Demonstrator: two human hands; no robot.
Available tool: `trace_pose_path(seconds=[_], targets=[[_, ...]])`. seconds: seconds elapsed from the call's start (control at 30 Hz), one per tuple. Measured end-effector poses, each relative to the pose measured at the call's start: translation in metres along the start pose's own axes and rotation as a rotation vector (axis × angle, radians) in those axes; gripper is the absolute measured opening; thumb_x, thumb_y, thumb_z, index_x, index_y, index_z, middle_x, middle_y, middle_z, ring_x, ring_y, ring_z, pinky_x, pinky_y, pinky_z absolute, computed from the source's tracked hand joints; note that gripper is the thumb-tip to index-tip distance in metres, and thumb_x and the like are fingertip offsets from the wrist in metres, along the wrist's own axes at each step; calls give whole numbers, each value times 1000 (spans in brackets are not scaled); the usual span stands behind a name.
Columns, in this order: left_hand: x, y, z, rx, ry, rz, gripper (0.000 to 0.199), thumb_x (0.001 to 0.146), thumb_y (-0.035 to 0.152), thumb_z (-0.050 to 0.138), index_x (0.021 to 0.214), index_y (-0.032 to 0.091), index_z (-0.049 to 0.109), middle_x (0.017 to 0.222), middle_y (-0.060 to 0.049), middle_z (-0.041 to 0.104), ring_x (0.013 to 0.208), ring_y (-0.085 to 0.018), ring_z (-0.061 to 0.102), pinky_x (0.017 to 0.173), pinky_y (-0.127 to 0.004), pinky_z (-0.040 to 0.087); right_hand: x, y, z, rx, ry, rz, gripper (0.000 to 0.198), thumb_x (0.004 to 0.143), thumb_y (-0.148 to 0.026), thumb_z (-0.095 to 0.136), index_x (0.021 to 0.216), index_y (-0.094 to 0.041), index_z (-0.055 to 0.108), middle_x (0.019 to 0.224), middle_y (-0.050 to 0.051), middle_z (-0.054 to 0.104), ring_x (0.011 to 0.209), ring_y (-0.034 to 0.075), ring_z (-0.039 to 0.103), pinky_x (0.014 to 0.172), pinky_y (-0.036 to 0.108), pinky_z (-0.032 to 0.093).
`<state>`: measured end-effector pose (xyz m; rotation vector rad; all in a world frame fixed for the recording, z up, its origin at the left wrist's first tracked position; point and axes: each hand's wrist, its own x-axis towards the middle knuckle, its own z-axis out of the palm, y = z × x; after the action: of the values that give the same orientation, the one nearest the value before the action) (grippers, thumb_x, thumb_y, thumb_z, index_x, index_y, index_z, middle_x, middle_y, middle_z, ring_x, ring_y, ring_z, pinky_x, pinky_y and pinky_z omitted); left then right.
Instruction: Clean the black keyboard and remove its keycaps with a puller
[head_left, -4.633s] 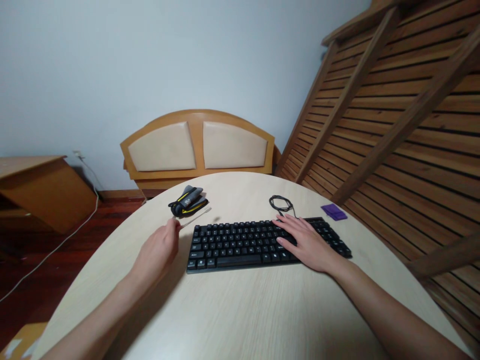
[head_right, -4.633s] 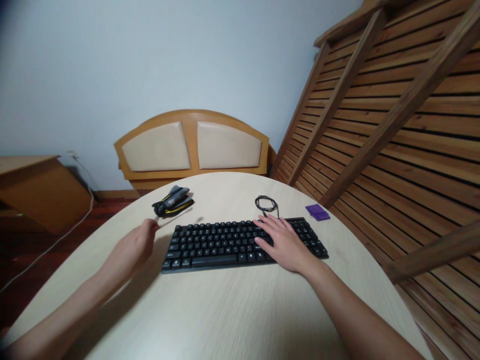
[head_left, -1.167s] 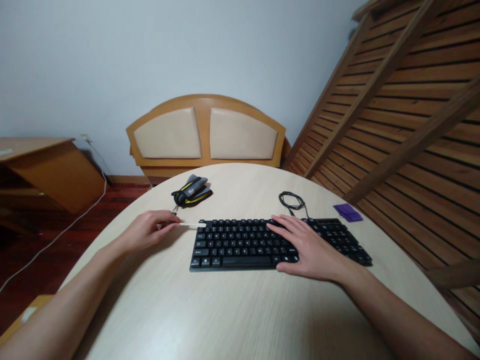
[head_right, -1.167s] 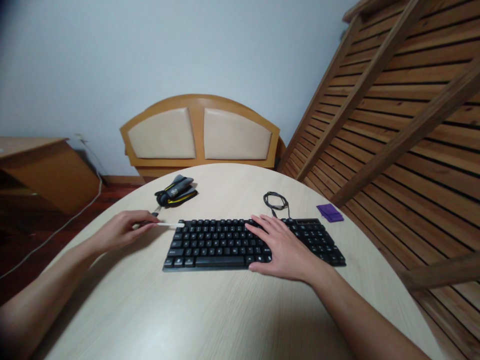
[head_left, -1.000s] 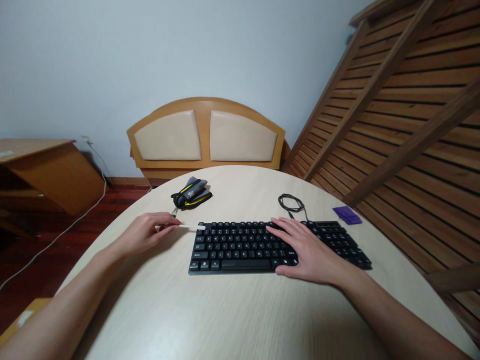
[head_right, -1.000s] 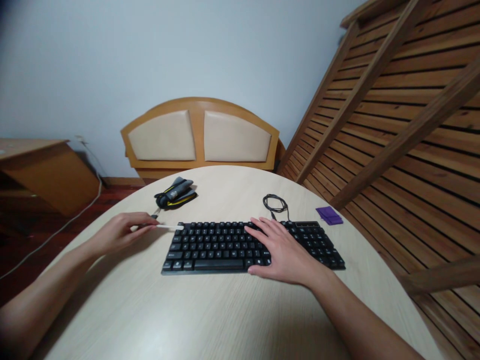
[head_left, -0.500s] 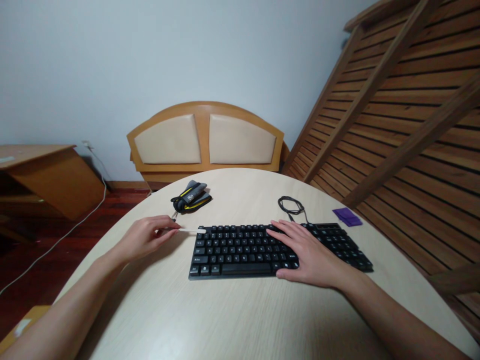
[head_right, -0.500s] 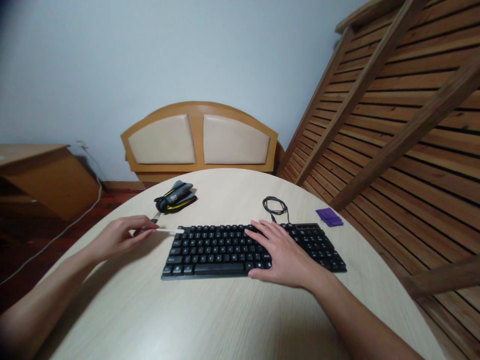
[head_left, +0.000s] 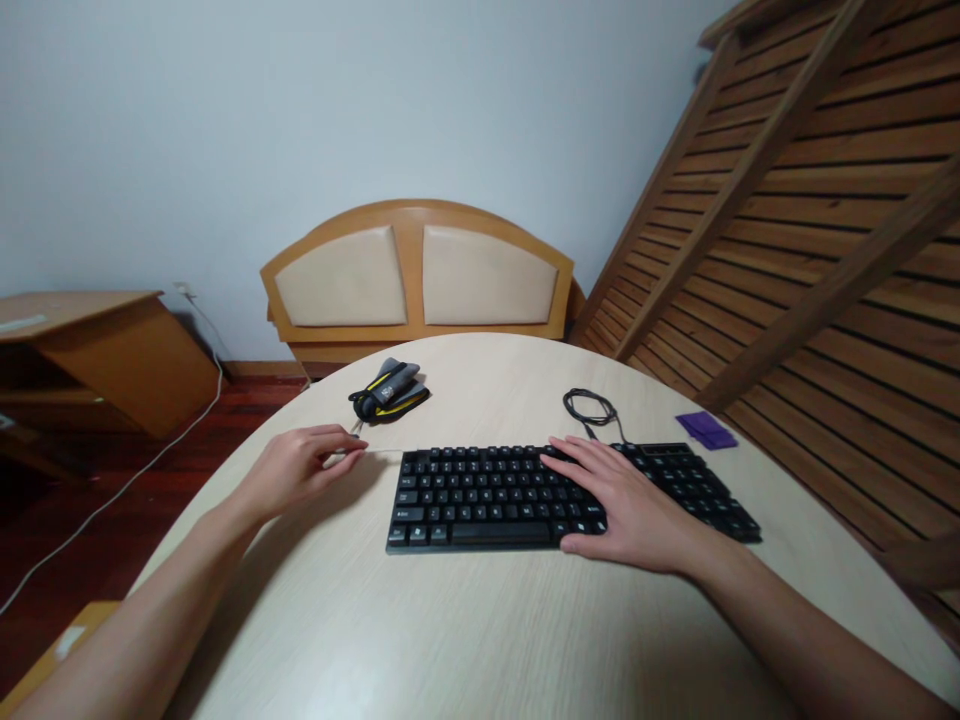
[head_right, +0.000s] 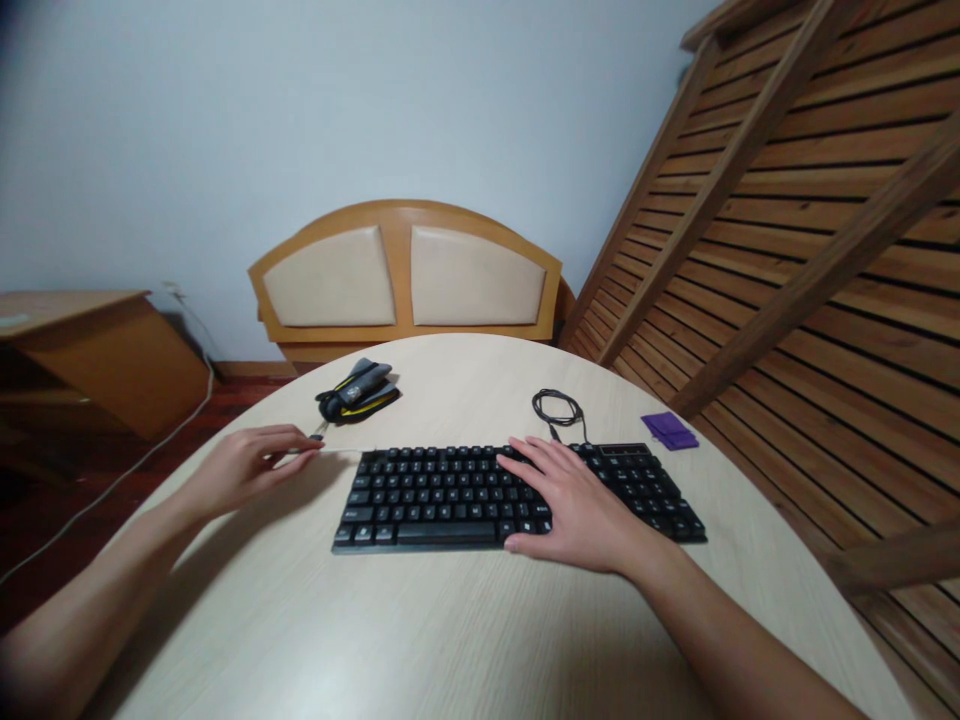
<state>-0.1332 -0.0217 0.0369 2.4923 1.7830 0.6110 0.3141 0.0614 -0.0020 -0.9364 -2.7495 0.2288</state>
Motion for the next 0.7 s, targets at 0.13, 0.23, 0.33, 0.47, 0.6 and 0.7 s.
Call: trace_pose_path(seconds=[0.13, 0.23, 0.33, 0.47, 0.6, 0.7], targets=[[0, 2, 1, -3, -5, 10, 39, 99, 44, 48, 98, 20, 79, 95, -7, 78, 67, -15, 68, 61, -22, 48, 0, 1, 1, -1, 9, -5, 91, 78, -69, 70, 154, -27, 43, 163, 11, 36, 148, 39, 33, 119, 64, 27], [0, 2, 2, 24, 15, 23, 39, 100, 44, 49, 98, 20, 79, 94, -7, 78, 66, -15, 68, 62, -22, 47, 0, 2, 2, -5, 10, -8, 90, 79, -70, 68, 154, -28, 42, 163, 11, 36, 147, 39, 33, 118, 65, 28], [-1, 1, 3, 64, 50, 6, 39, 101, 43, 49, 98, 19, 79, 94, -6, 78, 63, -14, 66, 62, -23, 47, 0, 2, 4, 0, 18, -13, 90, 79, -69, 68, 155, -29, 42, 163, 10, 35, 147, 40, 33, 118, 65, 28], [-1, -1, 4, 74, 11, 69, 39, 103, 42, 47, 98, 21, 79, 94, -6, 78, 73, -17, 71, 67, -25, 48, -1, 2, 5, -3, 20, -9, 89, 79, -68, 69, 154, -29, 42, 162, 11, 36, 147, 40, 34, 118, 66, 28], [-1, -2, 7, 137, 64, 82, 38, 103, 42, 49, 98, 21, 80, 95, -6, 79, 75, -18, 72, 67, -26, 48, -1, -1, 3, -22, 13, 0, 88, 80, -68, 68, 154, -27, 43, 163, 12, 36, 147, 39, 34, 118, 66, 28], [-1, -2, 8, 134, 93, 107, 35, 103, 39, 50, 97, 21, 79, 94, -6, 78, 74, -18, 72, 67, -26, 49, 0, -3, 1, -24, 8, 3, 88, 80, -68, 68, 153, -27, 45, 162, 13, 37, 147, 39, 35, 117, 66, 29]])
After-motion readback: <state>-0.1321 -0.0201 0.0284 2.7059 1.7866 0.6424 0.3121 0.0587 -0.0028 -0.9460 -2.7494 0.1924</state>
